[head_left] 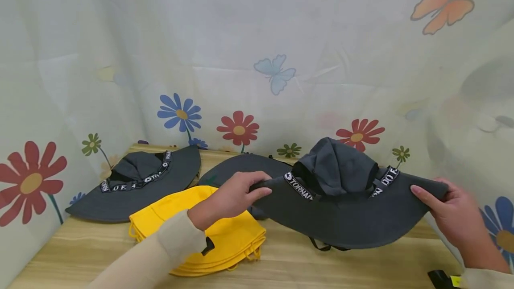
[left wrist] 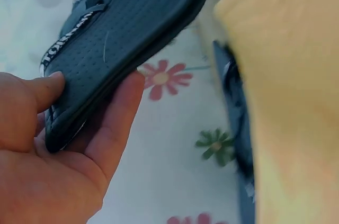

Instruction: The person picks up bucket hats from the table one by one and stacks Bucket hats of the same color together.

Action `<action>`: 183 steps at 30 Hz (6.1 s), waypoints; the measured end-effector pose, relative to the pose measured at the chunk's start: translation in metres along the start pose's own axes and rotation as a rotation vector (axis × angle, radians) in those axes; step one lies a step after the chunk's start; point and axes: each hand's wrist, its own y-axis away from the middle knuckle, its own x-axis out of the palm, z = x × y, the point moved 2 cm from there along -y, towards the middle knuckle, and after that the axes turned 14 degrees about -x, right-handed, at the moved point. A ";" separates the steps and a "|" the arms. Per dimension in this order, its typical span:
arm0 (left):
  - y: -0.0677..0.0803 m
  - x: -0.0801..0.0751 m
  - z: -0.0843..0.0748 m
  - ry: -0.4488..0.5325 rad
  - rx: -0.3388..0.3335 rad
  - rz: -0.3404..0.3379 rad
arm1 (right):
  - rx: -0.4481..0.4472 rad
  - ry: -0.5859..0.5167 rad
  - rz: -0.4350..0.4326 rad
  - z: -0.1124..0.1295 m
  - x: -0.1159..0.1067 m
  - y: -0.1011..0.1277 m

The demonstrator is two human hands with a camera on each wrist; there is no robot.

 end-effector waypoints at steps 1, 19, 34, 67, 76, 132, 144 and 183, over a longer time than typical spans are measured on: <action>-0.003 0.004 0.003 0.021 -0.019 0.030 | 0.024 -0.034 0.034 -0.005 0.001 0.001; -0.035 0.060 0.023 -0.356 -0.139 0.141 | 0.449 -0.129 0.437 -0.073 0.045 0.012; -0.028 0.068 0.025 -0.505 -0.150 0.161 | 0.245 0.397 0.540 -0.060 0.063 0.006; -0.024 0.055 0.026 -0.542 -0.047 0.290 | 0.015 0.150 0.902 0.015 0.157 0.046; -0.017 0.032 0.030 -0.503 -0.033 0.256 | 0.026 0.168 0.900 0.019 0.149 0.041; 0.081 -0.007 0.076 -0.635 -0.422 0.086 | -0.025 0.280 0.977 0.069 0.158 0.002; 0.081 -0.008 0.087 -0.639 -0.444 0.148 | -0.500 0.201 0.761 0.097 0.189 -0.047; 0.080 -0.002 0.097 -0.634 -0.437 0.178 | -0.767 0.346 0.699 0.075 0.253 -0.112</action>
